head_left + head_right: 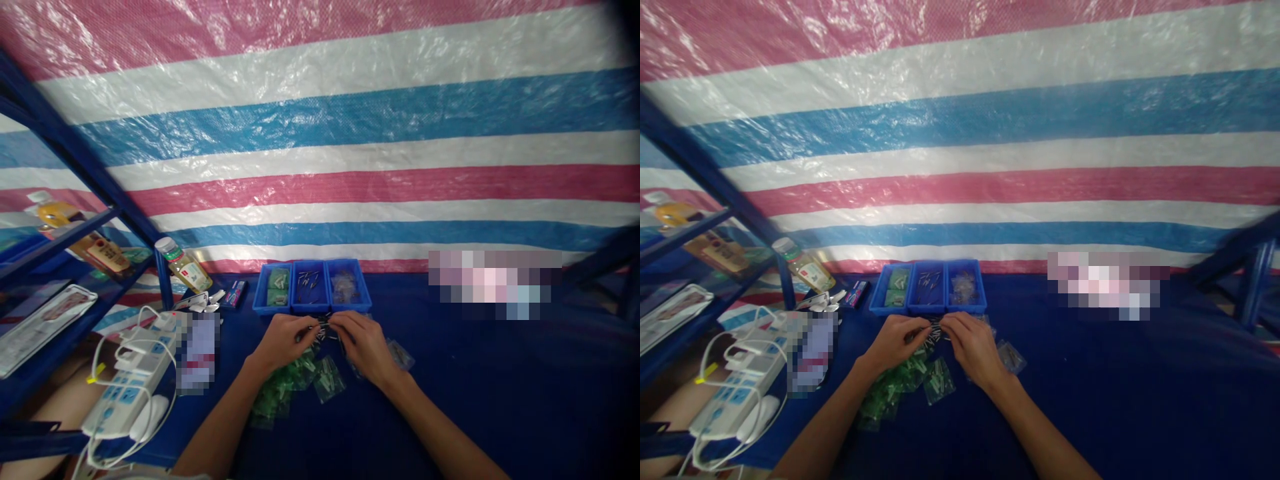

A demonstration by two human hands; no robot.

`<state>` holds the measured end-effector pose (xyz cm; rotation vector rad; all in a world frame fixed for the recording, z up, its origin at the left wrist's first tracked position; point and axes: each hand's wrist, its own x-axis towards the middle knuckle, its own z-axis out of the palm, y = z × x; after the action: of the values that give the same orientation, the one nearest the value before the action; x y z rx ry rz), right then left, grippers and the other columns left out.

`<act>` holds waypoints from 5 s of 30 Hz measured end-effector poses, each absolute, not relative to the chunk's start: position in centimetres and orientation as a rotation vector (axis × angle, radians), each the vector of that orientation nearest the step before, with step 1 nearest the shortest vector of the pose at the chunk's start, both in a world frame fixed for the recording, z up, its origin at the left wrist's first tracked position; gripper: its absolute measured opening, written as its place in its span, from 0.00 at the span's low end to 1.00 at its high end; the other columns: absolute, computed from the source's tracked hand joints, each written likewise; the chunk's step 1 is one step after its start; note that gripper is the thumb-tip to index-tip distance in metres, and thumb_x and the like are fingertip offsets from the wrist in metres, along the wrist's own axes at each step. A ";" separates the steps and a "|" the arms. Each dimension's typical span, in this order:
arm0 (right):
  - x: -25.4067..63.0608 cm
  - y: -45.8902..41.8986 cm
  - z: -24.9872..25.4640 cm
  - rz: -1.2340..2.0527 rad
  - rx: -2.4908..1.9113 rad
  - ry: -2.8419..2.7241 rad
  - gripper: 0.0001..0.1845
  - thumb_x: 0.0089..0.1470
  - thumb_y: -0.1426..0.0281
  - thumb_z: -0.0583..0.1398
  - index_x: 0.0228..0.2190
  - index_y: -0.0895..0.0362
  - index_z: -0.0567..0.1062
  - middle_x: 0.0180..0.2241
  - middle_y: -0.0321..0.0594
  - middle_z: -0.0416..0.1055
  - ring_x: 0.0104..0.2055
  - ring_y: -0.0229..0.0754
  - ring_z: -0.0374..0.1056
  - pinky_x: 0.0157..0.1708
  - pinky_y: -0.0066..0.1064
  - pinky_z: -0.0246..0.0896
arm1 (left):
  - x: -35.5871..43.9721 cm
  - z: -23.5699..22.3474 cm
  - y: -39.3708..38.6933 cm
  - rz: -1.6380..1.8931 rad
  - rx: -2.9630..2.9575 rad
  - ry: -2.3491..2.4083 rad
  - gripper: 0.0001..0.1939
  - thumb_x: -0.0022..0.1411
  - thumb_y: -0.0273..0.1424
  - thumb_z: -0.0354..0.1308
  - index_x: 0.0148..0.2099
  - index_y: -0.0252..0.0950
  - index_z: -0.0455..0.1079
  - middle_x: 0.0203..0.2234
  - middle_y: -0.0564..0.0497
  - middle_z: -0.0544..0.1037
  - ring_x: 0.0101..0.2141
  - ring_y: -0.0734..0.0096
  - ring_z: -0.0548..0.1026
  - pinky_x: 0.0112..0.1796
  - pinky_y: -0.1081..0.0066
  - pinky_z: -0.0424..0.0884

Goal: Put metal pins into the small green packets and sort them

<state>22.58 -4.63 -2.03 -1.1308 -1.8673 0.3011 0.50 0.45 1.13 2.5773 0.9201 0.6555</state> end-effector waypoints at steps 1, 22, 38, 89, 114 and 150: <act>22.6 -4.7 -2.0 0.301 -1.129 -1.868 0.11 0.70 0.70 0.55 0.44 0.53 0.78 0.42 0.44 0.79 0.44 0.46 0.76 0.48 0.39 0.72 | 0.5 1.1 0.4 0.659 2.571 0.918 0.10 0.72 0.33 0.54 0.42 0.36 0.77 0.22 0.54 0.76 0.22 0.76 0.71 0.28 0.75 0.62; 21.7 -5.1 -1.2 0.316 -1.152 -1.956 0.11 0.70 0.71 0.53 0.43 0.53 0.75 0.41 0.44 0.77 0.43 0.46 0.75 0.46 0.38 0.71 | 0.7 1.1 0.2 0.765 2.631 0.818 0.10 0.70 0.32 0.56 0.42 0.35 0.79 0.25 0.51 0.79 0.24 0.74 0.74 0.29 0.74 0.66; 21.7 -5.0 -1.1 0.379 -1.231 -1.993 0.08 0.70 0.72 0.51 0.40 0.53 0.70 0.38 0.41 0.75 0.40 0.45 0.73 0.42 0.34 0.67 | 0.8 1.0 0.2 0.786 2.637 0.804 0.10 0.70 0.31 0.55 0.40 0.35 0.78 0.23 0.51 0.78 0.23 0.75 0.73 0.29 0.74 0.66; 22.6 -4.7 -1.6 0.318 -1.266 -2.007 0.08 0.72 0.71 0.50 0.41 0.53 0.69 0.36 0.38 0.75 0.34 0.43 0.73 0.36 0.31 0.61 | 0.7 1.6 0.2 0.786 2.633 0.813 0.09 0.70 0.29 0.56 0.39 0.36 0.77 0.23 0.53 0.78 0.22 0.76 0.71 0.28 0.74 0.62; 23.2 -3.9 -2.5 0.319 -1.620 -1.932 0.12 0.70 0.67 0.52 0.40 0.52 0.75 0.37 0.38 0.80 0.36 0.44 0.76 0.36 0.31 0.57 | 0.1 0.7 1.1 1.082 2.516 1.259 0.13 0.71 0.35 0.58 0.52 0.38 0.78 0.19 0.57 0.76 0.18 0.79 0.71 0.27 0.78 0.67; 22.2 -4.7 -1.4 0.310 -1.237 -2.057 0.10 0.66 0.77 0.53 0.39 0.54 0.73 0.36 0.42 0.76 0.39 0.45 0.73 0.41 0.34 0.66 | 1.0 0.9 0.3 0.743 2.707 0.811 0.08 0.71 0.32 0.57 0.45 0.36 0.77 0.29 0.51 0.83 0.27 0.73 0.79 0.31 0.75 0.70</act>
<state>22.21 -4.73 -1.43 -1.2368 -2.0571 0.3103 0.97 0.31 0.90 2.7074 0.8112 0.7425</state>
